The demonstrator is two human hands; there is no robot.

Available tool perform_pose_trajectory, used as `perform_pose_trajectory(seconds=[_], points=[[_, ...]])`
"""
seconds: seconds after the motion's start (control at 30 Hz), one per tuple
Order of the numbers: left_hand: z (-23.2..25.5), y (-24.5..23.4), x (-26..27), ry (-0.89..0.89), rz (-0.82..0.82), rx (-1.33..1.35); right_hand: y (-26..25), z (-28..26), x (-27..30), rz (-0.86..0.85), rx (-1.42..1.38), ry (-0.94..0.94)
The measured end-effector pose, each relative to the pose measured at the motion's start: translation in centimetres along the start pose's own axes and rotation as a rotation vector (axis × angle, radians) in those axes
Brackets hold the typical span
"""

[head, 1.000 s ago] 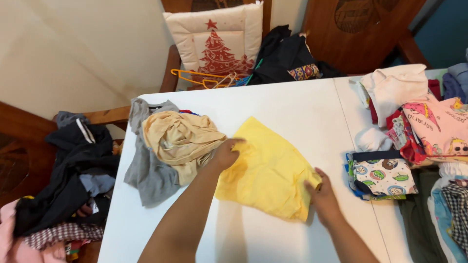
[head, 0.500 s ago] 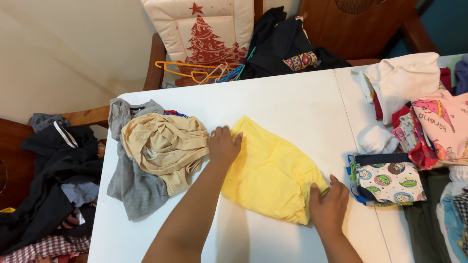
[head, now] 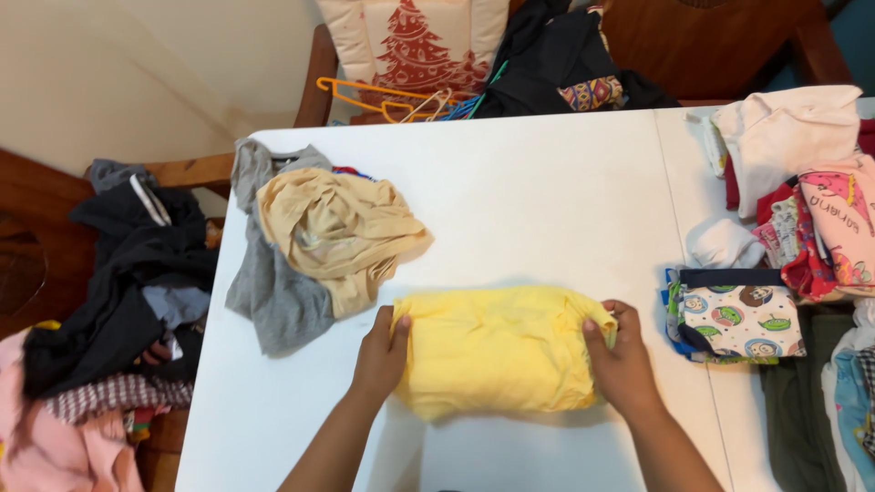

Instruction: The person folds various small clothing items on a white table, including patterned shorts, a blue garment, a patterned top, a pink top, a white sock, a comic-print shirt, and a yellow shirt. Each item is smoothed and folded into a compact shape and placed into a growing stack on the right side of the table.

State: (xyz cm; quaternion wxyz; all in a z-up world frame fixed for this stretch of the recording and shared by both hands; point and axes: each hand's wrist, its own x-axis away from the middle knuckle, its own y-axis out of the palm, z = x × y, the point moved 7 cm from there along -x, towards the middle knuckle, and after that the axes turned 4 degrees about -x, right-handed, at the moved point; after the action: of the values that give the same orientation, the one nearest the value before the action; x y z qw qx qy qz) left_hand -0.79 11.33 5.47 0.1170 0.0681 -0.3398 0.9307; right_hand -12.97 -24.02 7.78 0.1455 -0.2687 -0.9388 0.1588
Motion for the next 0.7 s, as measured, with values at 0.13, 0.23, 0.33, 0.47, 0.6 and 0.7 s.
perform_pose_trajectory(seconds=[0.13, 0.23, 0.33, 0.47, 0.6, 0.7], points=[[-0.4, -1.0, 3.2, -0.110, 0.065, 0.081, 0.3, 0.9, -0.5, -0.026, 0.051, 0.019], [-4.2, -1.7, 4.4, -0.251, 0.182, -0.038, 1.4, 0.1, 0.7, 0.028, 0.395, -0.340], [-4.3, -3.8, 5.4, -0.050, 0.478, -0.148, 4.1, -3.4, 2.6, 0.084, 0.577, -0.624], [-4.8, -3.5, 8.3, -0.116, 0.329, -0.229, 11.4, -2.6, 5.0, -0.281, 0.502, -0.706], [-6.6, -0.6, 10.2, -0.367, 0.053, -0.069, 18.2, -4.0, 7.8, -0.652, 0.844, -0.726], [-5.7, -0.2, 10.0, -0.130, 0.197, -0.122, 19.8, -2.7, 7.5, -0.659, 1.000, -0.689]])
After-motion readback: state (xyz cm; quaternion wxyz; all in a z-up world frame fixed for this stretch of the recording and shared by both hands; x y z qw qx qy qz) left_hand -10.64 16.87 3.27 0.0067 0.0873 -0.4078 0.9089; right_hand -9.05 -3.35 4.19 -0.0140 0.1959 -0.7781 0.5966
